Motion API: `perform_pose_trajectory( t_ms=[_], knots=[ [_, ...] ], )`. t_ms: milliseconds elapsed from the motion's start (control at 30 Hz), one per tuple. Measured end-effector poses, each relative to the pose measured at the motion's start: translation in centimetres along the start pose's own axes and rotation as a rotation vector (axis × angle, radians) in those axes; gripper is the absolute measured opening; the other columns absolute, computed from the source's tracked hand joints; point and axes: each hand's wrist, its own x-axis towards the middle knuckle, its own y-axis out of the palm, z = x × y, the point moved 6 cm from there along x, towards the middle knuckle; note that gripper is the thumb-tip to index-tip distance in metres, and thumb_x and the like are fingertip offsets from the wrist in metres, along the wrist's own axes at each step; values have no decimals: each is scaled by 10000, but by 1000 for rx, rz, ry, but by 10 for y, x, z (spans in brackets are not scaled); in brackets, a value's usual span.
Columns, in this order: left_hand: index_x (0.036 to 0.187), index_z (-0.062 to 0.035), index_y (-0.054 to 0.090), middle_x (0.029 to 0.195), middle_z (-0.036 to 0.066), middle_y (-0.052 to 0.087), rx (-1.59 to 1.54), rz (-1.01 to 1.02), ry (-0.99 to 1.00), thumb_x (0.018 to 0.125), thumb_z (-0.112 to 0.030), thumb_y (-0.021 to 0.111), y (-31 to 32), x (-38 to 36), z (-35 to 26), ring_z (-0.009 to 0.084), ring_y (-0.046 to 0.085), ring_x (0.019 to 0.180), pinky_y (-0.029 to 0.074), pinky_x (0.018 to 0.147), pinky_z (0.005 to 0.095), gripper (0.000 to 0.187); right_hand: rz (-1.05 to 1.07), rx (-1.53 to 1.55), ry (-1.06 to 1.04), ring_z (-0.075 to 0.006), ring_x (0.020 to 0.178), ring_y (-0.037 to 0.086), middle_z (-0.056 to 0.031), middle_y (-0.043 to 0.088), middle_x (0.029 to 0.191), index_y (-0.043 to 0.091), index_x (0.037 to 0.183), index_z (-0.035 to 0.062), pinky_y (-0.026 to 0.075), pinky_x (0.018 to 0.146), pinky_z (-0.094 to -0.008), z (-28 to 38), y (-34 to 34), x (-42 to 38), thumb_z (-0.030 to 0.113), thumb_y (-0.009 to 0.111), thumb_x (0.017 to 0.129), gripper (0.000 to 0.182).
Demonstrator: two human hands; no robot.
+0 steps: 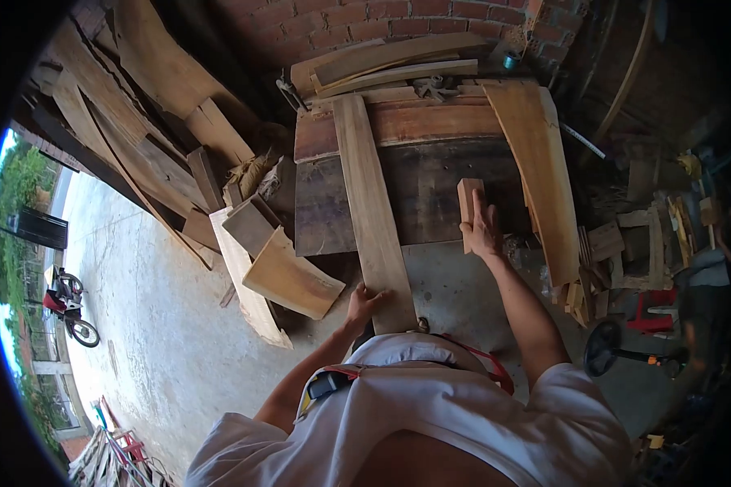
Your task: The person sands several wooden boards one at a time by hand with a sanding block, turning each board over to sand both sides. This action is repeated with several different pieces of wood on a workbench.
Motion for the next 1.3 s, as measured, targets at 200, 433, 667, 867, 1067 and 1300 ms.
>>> perform_pose_trajectory(
  t_ms=[200, 433, 667, 867, 1067, 1300],
  knots=[
    [1089, 2, 500, 1009, 158, 679, 41, -174, 216, 795, -214, 761, 27, -28, -16, 271, 681, 881, 559, 765, 377, 448, -229, -59, -227, -390, 1171, 440, -199, 417, 1321, 319, 1466, 75, 406, 899, -551, 51, -14, -54, 328, 660, 858, 742],
    [1240, 7, 422, 1230, 229, 453, 780, -59, 496, 845, -312, 656, 85, -59, -55, 407, 509, 1135, 461, 903, 476, 559, 216, 486, -104, -446, 1085, 565, -287, 523, 1229, 347, 1371, -17, 479, 917, -495, 125, 48, -109, 462, 569, 890, 714],
    [1495, -38, 189, 1253, 193, 454, 520, -82, 535, 909, -416, 632, 77, -50, -29, 288, 515, 1164, 442, 959, 385, 826, 146, 504, -38, -381, 1010, 634, -279, 604, 1129, 450, 1226, -54, 516, 852, -442, 69, 55, -88, 205, 586, 841, 483],
    [1291, -43, 460, 1084, 97, 596, -133, 0, 142, 888, -282, 699, 54, -37, -25, 190, 594, 983, 501, 829, 349, 527, 501, 1406, 86, -190, 1068, 570, -135, 606, 1154, 509, 1247, -30, 466, 927, -332, 92, 54, -118, 189, 643, 883, 446],
    [1212, -46, 515, 1044, 73, 634, -225, -57, 166, 891, -190, 694, 28, -10, -28, 163, 619, 935, 521, 792, 328, 394, 600, 1542, 269, -173, 1094, 566, -82, 605, 1181, 512, 1274, -6, 451, 951, -328, 109, 86, -105, 197, 653, 905, 444],
    [1221, -54, 516, 1050, 75, 642, -158, -177, 184, 887, -157, 686, 18, 4, -12, 170, 623, 946, 522, 806, 336, 388, 484, 773, 117, -264, 1060, 621, -190, 635, 1152, 546, 1190, -50, 484, 897, -376, 100, 107, -76, 349, 621, 922, 487]
  ],
)
